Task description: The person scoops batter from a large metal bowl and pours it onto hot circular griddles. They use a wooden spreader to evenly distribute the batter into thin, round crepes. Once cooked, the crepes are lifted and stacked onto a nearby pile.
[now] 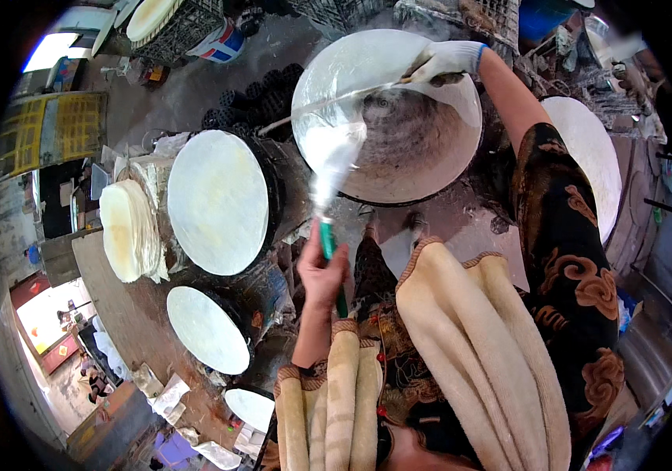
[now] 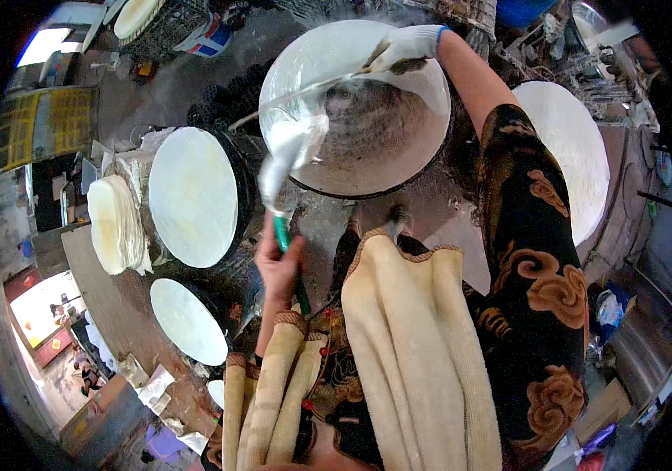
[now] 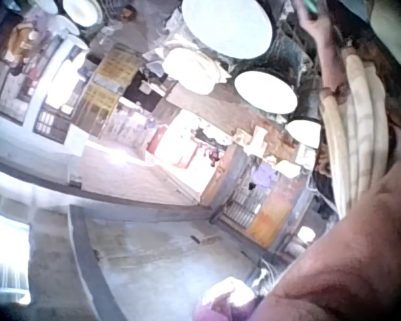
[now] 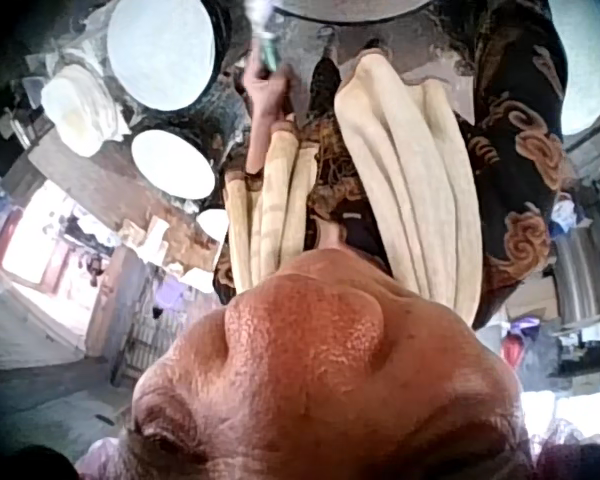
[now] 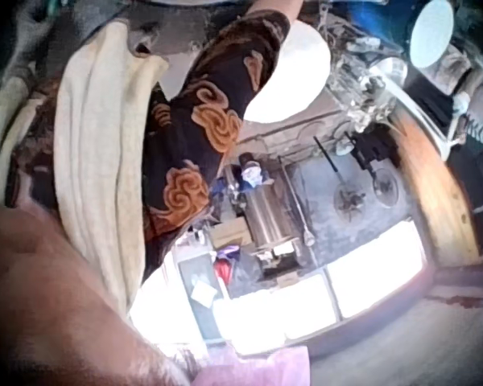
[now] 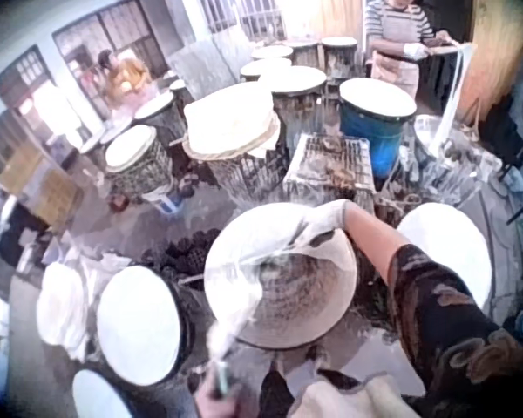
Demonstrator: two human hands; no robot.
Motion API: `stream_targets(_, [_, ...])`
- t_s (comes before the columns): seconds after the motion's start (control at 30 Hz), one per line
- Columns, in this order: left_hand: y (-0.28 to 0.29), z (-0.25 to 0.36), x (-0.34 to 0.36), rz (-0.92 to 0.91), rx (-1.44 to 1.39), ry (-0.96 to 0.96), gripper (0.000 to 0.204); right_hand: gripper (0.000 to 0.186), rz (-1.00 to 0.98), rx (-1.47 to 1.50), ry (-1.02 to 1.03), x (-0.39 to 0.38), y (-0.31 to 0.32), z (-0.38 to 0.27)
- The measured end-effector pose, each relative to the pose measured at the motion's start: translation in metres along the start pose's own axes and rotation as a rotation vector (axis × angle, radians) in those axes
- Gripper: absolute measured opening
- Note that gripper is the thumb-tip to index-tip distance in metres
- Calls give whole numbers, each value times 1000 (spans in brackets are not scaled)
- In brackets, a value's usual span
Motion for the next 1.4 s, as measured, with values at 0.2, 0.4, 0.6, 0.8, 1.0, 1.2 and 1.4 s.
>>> stream_targets(0.2, [62, 35, 14, 1, -811, -101, 25, 45, -439, 238, -235, -40, -20, 29])
stream_targets(0.4, [99, 22, 9, 58, -1116, -73, 26, 53, -175, -29, 46, 6, 16, 64])
stream_targets(0.6, [102, 20, 5, 85, -1172, -67, 23, 51, -349, -245, 11, -14, -15, -2])
stream_targets(0.8, [102, 21, -7, 155, -1155, -100, 40, 47, -254, -125, 180, -33, 45, 37])
stream_targets(1.0, [91, 21, -21, 140, -1220, -88, 19, 52, -172, -367, -114, -1, -12, 0])
stream_targets(1.2, [106, 30, -7, -13, -1308, -105, 36, 34, -156, -322, -291, -149, 17, 59])
stream_targets(1.4, [130, 33, -8, -105, -1330, -146, 37, 46, 114, 423, -539, -264, -156, 67])
Point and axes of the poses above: each hand's wrist, its own x-axis towards the middle knuckle, its own y-axis out of the back of the hand, z = x × y, the point moved 8 cm from there along x, towards the middle knuckle, and after that the axes turned 2 degrees about -y, right-handed, at the moved point
